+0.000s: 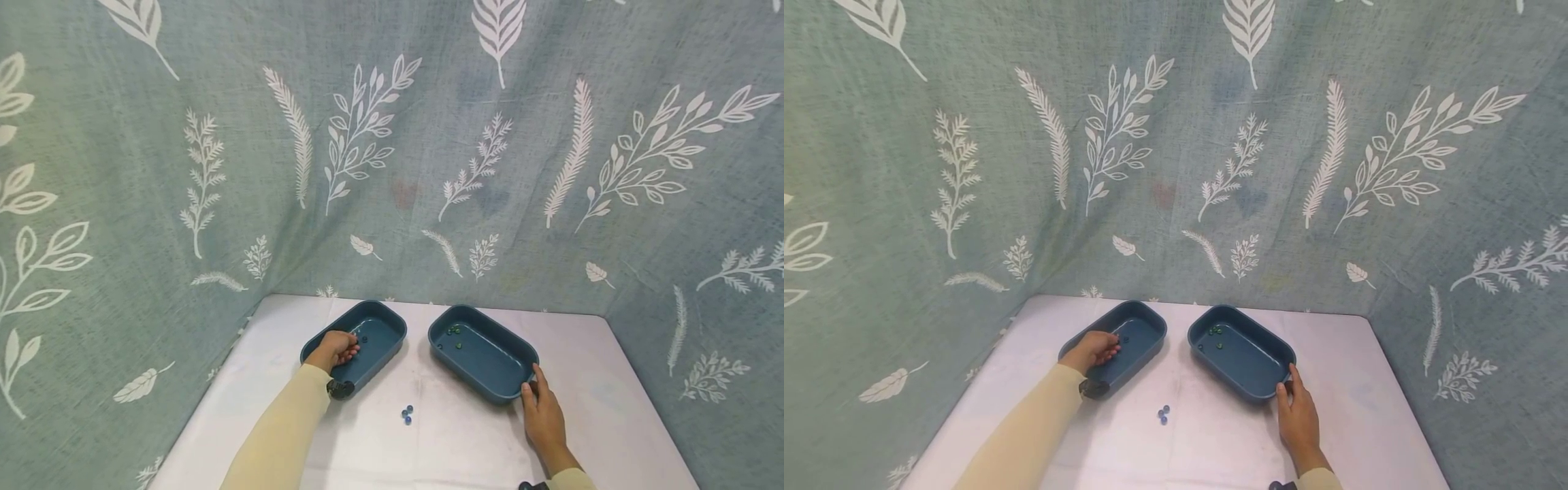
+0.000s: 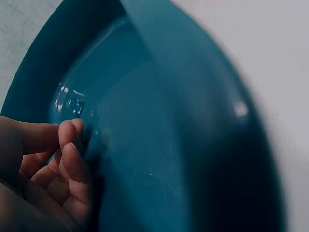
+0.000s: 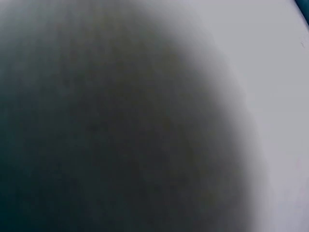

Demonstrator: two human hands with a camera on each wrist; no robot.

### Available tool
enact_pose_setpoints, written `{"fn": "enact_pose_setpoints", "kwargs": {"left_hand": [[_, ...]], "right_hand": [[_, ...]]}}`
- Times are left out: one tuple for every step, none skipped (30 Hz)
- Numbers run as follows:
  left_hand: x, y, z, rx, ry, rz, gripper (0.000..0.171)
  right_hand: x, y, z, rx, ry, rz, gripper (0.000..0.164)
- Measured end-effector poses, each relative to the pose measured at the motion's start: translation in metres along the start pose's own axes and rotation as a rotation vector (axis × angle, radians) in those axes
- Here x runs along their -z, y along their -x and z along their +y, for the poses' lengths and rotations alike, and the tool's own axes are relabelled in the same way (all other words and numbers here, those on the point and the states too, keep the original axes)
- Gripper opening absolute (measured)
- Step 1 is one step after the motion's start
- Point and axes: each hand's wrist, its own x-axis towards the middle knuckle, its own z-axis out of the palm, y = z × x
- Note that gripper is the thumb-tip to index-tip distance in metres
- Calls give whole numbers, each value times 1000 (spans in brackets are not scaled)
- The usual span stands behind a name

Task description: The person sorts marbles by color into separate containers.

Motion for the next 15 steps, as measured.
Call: {"fn": "enact_pose_setpoints", "kwargs": {"left_hand": [[0, -1, 0, 4, -3, 2, 17], [1, -2, 0, 9, -4, 5, 17], [1, -3, 0, 11, -9, 7, 16], [1, -3, 0, 13, -11, 9, 16], [1, -3, 0, 15, -12, 13, 15], [1, -3, 1, 19, -11, 17, 14], [1, -2, 1, 22, -12, 21, 14], [1, -2, 1, 26, -12, 24, 13], [1, 0, 1, 30, -14, 26, 12], [2, 0, 2, 34, -11, 27, 12], [2, 1, 2, 38, -13, 28, 11], [2, 1, 2, 33, -18, 25, 12], [2, 1, 2, 32, -20, 25, 12], [2, 1, 2, 27, -22, 24, 12], [2, 0, 2, 19, -23, 25, 12]], "right_hand": [[0, 0, 0, 1, 3, -1, 57], [0, 0, 0, 2, 4, -2, 57], [-1, -1, 0, 2, 6, -1, 57], [-1, -1, 1, 2, 8, 0, 57], [-1, -1, 1, 5, 10, 2, 57], [-2, -1, 1, 4, 10, 3, 57], [-2, -1, 1, 2, 12, 3, 57], [-3, 0, 1, 2, 13, 6, 57], [-3, 0, 1, 1, 14, 8, 57], [-4, 0, 1, 1, 13, 11, 56], [-4, 0, 1, 1, 16, 13, 56], [-4, 0, 1, 0, 17, 15, 56], [-4, 0, 2, 2, 18, 18, 56], [-4, 0, 2, 3, 19, 20, 56], [-3, 0, 2, 3, 19, 19, 57]]}}
